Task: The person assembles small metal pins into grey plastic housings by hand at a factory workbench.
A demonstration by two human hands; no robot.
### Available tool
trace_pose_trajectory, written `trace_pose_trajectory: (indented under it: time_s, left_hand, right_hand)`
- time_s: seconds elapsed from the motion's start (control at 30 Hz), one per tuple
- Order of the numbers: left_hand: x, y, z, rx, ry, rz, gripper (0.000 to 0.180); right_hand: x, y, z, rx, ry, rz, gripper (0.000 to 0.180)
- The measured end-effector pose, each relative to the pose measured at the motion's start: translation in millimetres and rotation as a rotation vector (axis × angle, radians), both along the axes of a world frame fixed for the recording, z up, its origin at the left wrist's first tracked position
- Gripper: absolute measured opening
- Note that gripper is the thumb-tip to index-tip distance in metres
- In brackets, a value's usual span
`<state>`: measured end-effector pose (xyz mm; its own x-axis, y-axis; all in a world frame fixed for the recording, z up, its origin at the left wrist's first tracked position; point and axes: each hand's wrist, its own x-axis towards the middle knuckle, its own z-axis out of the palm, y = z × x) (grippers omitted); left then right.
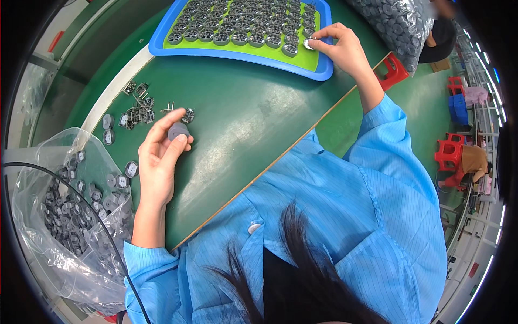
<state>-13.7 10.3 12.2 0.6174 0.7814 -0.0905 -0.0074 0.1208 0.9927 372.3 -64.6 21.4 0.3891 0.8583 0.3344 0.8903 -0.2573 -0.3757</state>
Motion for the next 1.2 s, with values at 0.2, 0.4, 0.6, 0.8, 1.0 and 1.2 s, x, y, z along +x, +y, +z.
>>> trace_pose_trajectory:
  time_s: [0.2, 0.4, 0.6, 0.8, 1.0, 1.2]
  left_hand:
    - [-14.2, 5.3, -1.0, 0.034, -0.013, 0.091, 0.033]
    - [-17.6, 14.2, 2.1, 0.337, -0.035, 0.268, 0.023]
    - [-18.1, 12.6, 1.5, -0.005, -0.080, 0.157, 0.030]
    - [-18.1, 10.7, 1.9, -0.213, -0.169, 0.049, 0.033]
    - [-5.3, -4.1, 1.7, 0.022, -0.012, 0.015, 0.043]
    - [7.5, -14.1, -2.7, 0.258, 0.054, 0.090, 0.037]
  right_hand:
    - [10.5, 12.7, -8.1, 0.052, -0.164, 0.012, 0.027]
    - [-36.2, 23.0, 16.3, 0.254, -0.176, 0.129, 0.026]
    - [-183.0, 60.0, 2.3, 0.048, 0.288, 0.684, 0.022]
    - [-190.3, 52.3, -6.5, -0.094, 0.285, 0.739, 0.019]
    - [-198.1, 39.5, -0.4, -0.037, 1.113, 0.689, 0.015]
    - [-208.9, 25.6, -9.7, 0.124, 0.707, 0.691, 0.012]
